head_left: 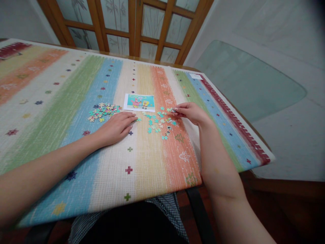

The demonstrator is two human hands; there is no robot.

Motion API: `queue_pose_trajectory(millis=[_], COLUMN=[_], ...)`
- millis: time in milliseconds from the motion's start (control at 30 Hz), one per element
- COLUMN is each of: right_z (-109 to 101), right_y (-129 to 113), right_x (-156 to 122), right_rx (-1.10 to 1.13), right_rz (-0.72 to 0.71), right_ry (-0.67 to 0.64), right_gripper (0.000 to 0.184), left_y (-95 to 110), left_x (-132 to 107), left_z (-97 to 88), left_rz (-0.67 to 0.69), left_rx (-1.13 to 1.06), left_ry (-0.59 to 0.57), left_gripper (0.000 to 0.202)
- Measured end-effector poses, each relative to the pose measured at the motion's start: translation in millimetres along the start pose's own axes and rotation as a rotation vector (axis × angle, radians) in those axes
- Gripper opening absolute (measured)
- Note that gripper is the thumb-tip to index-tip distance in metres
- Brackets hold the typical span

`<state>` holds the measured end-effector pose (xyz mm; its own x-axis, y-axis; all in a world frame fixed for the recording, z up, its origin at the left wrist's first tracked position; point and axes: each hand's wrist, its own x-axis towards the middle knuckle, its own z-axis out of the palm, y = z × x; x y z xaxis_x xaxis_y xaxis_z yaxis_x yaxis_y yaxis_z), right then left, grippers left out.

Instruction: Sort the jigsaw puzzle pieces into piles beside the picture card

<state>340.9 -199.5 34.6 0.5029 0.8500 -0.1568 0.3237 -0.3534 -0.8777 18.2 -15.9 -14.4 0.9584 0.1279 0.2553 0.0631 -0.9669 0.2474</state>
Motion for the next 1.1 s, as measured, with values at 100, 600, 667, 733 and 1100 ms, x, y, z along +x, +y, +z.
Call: queue_pose_trajectory(millis=[100, 600, 667, 733, 1100], right_z=[0.2, 13.3, 16.8, 19.4, 38.6], right_y=[-2.8, -5.7, -9.2, -12.6, -30.9], right_x=[-2.0, -0.9, -2.6, -4.3, -12.0], right_rx=[0.131, 0.286, 0.3, 0.3, 0.347], right_rz=[0.085, 0.034, 0.008, 0.005, 0.071], right_ry=[-0.07, -0.09, -0.124, -0.158, -0.198], right_gripper=[0.021, 0.022, 0.033, 0.036, 0.023], left_y=[-0.5, 0.0, 0.7, 1.5, 3.2], left_x=[-0.1, 0.2, 0.5, 0.7, 1.2], left_z=[0.5, 0.6, -0.1, -1.0, -2.5], left_rz=[0.001, -0.002, 0.001, 0.002, -0.011], left_rx=[0.01, -0.009, 0.002, 0.009, 0.006], left_ry=[-0.001, -0.001, -0.002, -0.004, -0.014], left_gripper=[0.044, 0.045, 0.046, 0.045, 0.044])
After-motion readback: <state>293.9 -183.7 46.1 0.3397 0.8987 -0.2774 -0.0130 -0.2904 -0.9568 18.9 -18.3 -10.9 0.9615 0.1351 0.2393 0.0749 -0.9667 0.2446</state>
